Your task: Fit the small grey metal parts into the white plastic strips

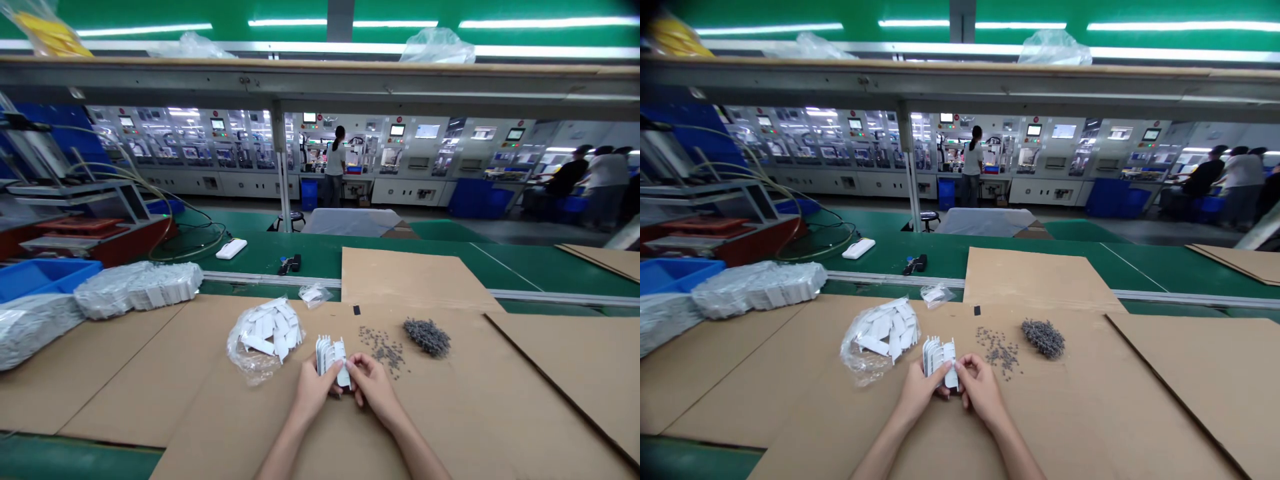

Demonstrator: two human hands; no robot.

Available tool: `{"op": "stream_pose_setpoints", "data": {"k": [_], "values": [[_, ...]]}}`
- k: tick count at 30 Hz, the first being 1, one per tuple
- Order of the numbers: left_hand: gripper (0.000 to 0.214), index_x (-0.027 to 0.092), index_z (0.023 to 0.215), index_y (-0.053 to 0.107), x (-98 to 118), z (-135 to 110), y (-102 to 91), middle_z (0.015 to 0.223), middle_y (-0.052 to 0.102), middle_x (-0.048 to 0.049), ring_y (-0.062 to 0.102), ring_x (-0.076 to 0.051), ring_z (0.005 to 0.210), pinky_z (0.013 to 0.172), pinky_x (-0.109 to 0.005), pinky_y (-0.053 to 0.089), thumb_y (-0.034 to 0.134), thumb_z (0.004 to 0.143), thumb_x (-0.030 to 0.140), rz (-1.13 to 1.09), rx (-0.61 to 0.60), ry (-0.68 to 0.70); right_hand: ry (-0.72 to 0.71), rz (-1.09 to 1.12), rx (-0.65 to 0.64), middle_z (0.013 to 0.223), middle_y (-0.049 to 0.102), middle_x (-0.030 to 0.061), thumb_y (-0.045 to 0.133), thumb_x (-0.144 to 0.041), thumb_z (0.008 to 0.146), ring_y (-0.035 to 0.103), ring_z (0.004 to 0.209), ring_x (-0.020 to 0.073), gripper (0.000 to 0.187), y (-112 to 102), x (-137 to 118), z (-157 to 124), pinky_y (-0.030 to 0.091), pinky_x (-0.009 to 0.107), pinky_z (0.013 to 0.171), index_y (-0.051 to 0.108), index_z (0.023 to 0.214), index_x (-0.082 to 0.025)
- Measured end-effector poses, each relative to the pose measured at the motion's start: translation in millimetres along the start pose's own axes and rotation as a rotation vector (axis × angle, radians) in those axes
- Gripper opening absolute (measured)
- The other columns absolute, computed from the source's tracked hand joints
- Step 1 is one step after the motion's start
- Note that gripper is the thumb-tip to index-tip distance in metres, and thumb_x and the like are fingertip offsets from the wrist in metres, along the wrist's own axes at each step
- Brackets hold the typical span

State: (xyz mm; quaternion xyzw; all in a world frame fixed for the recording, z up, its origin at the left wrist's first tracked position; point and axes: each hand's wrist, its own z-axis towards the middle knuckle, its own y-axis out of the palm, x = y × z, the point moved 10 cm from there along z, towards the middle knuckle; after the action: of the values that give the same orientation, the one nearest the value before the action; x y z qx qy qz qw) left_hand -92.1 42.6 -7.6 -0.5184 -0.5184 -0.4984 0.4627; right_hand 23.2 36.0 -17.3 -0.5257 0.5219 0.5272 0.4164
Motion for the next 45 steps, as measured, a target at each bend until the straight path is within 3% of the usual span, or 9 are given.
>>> {"op": "stream_pose_setpoints", "data": {"k": [6, 14, 18, 22, 26, 30, 35, 39, 45], "values": [[0.033, 0.010, 0.081, 0.053, -1.1, -0.7, 0.8, 0.059, 0.061, -0.0028, 0.056, -0.014, 0.042, 0.038, -0.024, 0.049, 0.060, 0.064, 0.037, -0.006, -0.003, -0.006, 0.153, 0.204, -0.171, 0.043, 0.046, -0.0067, 0.061, -0.036, 0.066, 0.033, 0.031, 0.0018, 0.023, 5.9, 6.8, -2.1, 0.025, 0.011, 0.028, 0.050, 0.069, -0.015], [0.029, 0.010, 0.073, 0.055, 1.5, 0.5, -5.1, 0.057, 0.061, -0.0027, 0.057, -0.014, 0.045, 0.040, -0.021, 0.047, 0.062, 0.061, 0.035, 0.043, 0.051, -0.013, 0.175, 0.110, -0.178, 0.042, 0.049, -0.0063, 0.060, -0.041, 0.065, 0.034, 0.028, 0.0027, 0.028, 6.2, 13.5, -0.1, 0.025, 0.014, 0.029, 0.049, 0.069, -0.016], [0.030, 0.012, 0.081, 0.056, -1.2, 0.1, -16.2, 0.057, 0.061, -0.0015, 0.052, -0.012, 0.033, 0.030, -0.019, 0.040, 0.059, 0.063, 0.036, 0.174, 0.115, -0.051, -0.042, -0.132, 0.133, 0.047, 0.049, -0.0048, 0.048, -0.047, 0.071, 0.040, 0.030, 0.0073, 0.030, -32.8, -9.8, 5.6, 0.029, 0.019, 0.032, 0.049, 0.075, -0.018], [0.026, 0.015, 0.076, 0.058, 2.9, 0.8, -26.0, 0.047, 0.057, 0.0012, 0.048, -0.010, 0.030, 0.025, -0.016, 0.032, 0.058, 0.064, 0.037, 0.264, 0.154, -0.014, -0.371, -0.717, 0.450, 0.073, 0.057, 0.0045, 0.046, -0.037, 0.074, 0.052, 0.071, 0.0192, 0.021, -63.6, -57.5, -4.2, 0.039, 0.031, 0.064, 0.056, 0.075, -0.019], [0.028, 0.014, 0.070, 0.056, 7.1, 3.1, -33.8, 0.039, 0.051, 0.0038, 0.044, -0.009, 0.028, 0.027, -0.016, 0.032, 0.057, 0.064, 0.041, 0.188, 0.212, 0.016, -0.376, -1.144, 0.528, 0.083, 0.055, 0.0069, 0.051, -0.033, 0.070, 0.044, 0.086, 0.0247, 0.015, -67.1, -64.3, 1.5, 0.032, 0.036, 0.072, 0.060, 0.076, -0.022], [0.025, 0.014, 0.071, 0.051, 10.3, 8.1, -28.6, 0.045, 0.053, 0.0031, 0.047, -0.009, 0.033, 0.032, -0.018, 0.037, 0.055, 0.067, 0.039, -0.105, 0.157, 0.058, -0.338, -1.248, 0.543, 0.085, 0.055, 0.0070, 0.050, -0.032, 0.072, 0.042, 0.086, 0.0249, 0.014, -65.4, -60.1, 8.7, 0.029, 0.036, 0.070, 0.060, 0.072, -0.022], [0.025, 0.015, 0.084, 0.048, -3.2, 10.4, -16.6, 0.063, 0.057, 0.0014, 0.059, -0.014, 0.054, 0.045, -0.023, 0.047, 0.056, 0.067, 0.032, -0.499, 0.077, -0.049, -0.366, -1.134, 0.524, 0.081, 0.057, 0.0063, 0.047, -0.033, 0.074, 0.044, 0.083, 0.0247, 0.017, -65.4, -62.5, 4.7, 0.030, 0.036, 0.070, 0.058, 0.070, -0.021], [0.030, 0.014, 0.085, 0.048, -12.0, 6.6, -14.4, 0.072, 0.060, -0.0042, 0.062, -0.018, 0.061, 0.044, -0.026, 0.050, 0.062, 0.063, 0.030, -0.419, 0.094, -0.151, -0.390, -0.776, 0.500, 0.076, 0.058, 0.0061, 0.046, -0.037, 0.074, 0.050, 0.076, 0.0213, 0.021, -76.9, -59.7, -4.4, 0.036, 0.033, 0.069, 0.056, 0.074, -0.019], [0.036, 0.012, 0.087, 0.050, -8.1, 3.8, -16.6, 0.076, 0.062, -0.0092, 0.063, -0.021, 0.059, 0.038, -0.026, 0.050, 0.065, 0.061, 0.031, -0.285, 0.115, -0.174, -0.240, -0.096, 0.366, 0.066, 0.058, 0.0013, 0.058, -0.039, 0.067, 0.053, 0.062, 0.0150, 0.026, -82.3, -26.1, 4.1, 0.041, 0.024, 0.055, 0.052, 0.079, -0.017]]}}
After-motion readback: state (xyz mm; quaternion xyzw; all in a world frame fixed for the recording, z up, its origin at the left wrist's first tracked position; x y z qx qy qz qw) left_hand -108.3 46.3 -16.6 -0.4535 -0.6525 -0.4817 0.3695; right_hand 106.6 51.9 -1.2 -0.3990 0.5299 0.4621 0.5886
